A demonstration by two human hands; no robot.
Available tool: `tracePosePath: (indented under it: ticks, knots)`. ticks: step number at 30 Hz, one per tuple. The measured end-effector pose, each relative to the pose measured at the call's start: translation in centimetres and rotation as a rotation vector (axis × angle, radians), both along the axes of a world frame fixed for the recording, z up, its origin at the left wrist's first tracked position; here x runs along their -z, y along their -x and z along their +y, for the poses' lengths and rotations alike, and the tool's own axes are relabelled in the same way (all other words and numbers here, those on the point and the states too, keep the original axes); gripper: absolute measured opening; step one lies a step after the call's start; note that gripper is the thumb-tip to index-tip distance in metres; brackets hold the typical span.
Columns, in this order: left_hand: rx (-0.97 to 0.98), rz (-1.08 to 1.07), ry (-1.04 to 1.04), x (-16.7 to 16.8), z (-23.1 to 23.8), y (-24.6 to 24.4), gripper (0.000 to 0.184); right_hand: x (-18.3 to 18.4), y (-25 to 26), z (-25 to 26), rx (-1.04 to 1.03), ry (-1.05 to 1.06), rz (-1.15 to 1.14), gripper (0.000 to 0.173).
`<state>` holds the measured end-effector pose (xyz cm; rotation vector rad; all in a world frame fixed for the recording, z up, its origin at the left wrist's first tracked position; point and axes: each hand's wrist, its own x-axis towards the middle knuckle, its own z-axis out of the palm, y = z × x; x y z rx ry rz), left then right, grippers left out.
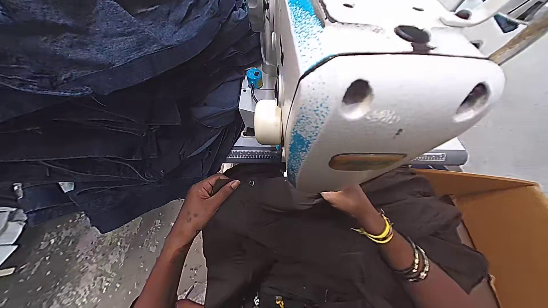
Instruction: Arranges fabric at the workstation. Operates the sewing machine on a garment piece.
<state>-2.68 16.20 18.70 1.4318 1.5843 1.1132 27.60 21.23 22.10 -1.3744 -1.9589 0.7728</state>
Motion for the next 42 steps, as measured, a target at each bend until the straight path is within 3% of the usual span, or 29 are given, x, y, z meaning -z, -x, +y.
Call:
tracePosePath:
  ticks: [5,10,13,15,17,19,21,24,27,31,36,39,42]
  knots:
    - [0.005,0.008,-0.083,-0.4,0.4,-1.5,0.015,0.1,-2.4,0.7,-0.091,-0.003,0.102,0.023]
    - [0.053,0.161,-0.138,-0.9,1.7,-2.3,0.023,0.9,-3.7,0.3,-0.018,-0.131,-0.036,0.024]
    - [0.025,0.487,-0.261,0.2,1.7,-2.7,0.037,1.2,-5.5,1.4,0.101,-0.273,-0.222,0.026]
    - [0.068,0.624,-0.354,0.4,1.5,-4.0,0.036,1.5,-7.1,3.1,0.242,-0.376,-0.362,0.021]
    - [0.179,0.56,-0.343,0.8,1.6,-5.5,0.044,2.4,-8.1,5.1,0.286,-0.461,-0.457,0.02]
    - [0.231,0.345,-0.237,0.8,1.5,-7.2,0.052,2.9,-8.0,6.5,0.25,-0.463,-0.51,0.025]
    - [0.211,0.15,-0.099,0.0,1.5,-8.8,0.051,2.9,-7.4,7.5,0.203,-0.441,-0.573,0.03]
    - [0.147,0.063,0.005,-0.7,1.7,-10.1,0.048,2.7,-6.5,7.5,0.175,-0.36,-0.628,0.024]
    - [0.089,0.045,-0.063,1.5,1.6,-10.4,0.05,3.7,-7.0,7.1,0.185,-0.475,-0.521,0.013]
    - [0.165,-0.049,-0.077,1.8,2.3,-9.9,0.054,3.8,-8.1,6.3,0.306,-0.448,-0.273,0.025]
    - [0.081,-0.01,-0.006,0.2,2.5,-10.6,0.047,1.1,-7.6,4.0,0.358,-0.442,-0.066,0.018]
    - [0.068,0.109,-0.003,-0.1,2.6,-10.6,0.036,-0.2,-6.4,3.5,0.287,-0.411,-0.071,0.017]
    - [0.159,0.305,-0.189,-0.8,0.7,-10.0,0.036,-0.1,-4.3,2.1,0.12,-0.676,-0.202,0.021]
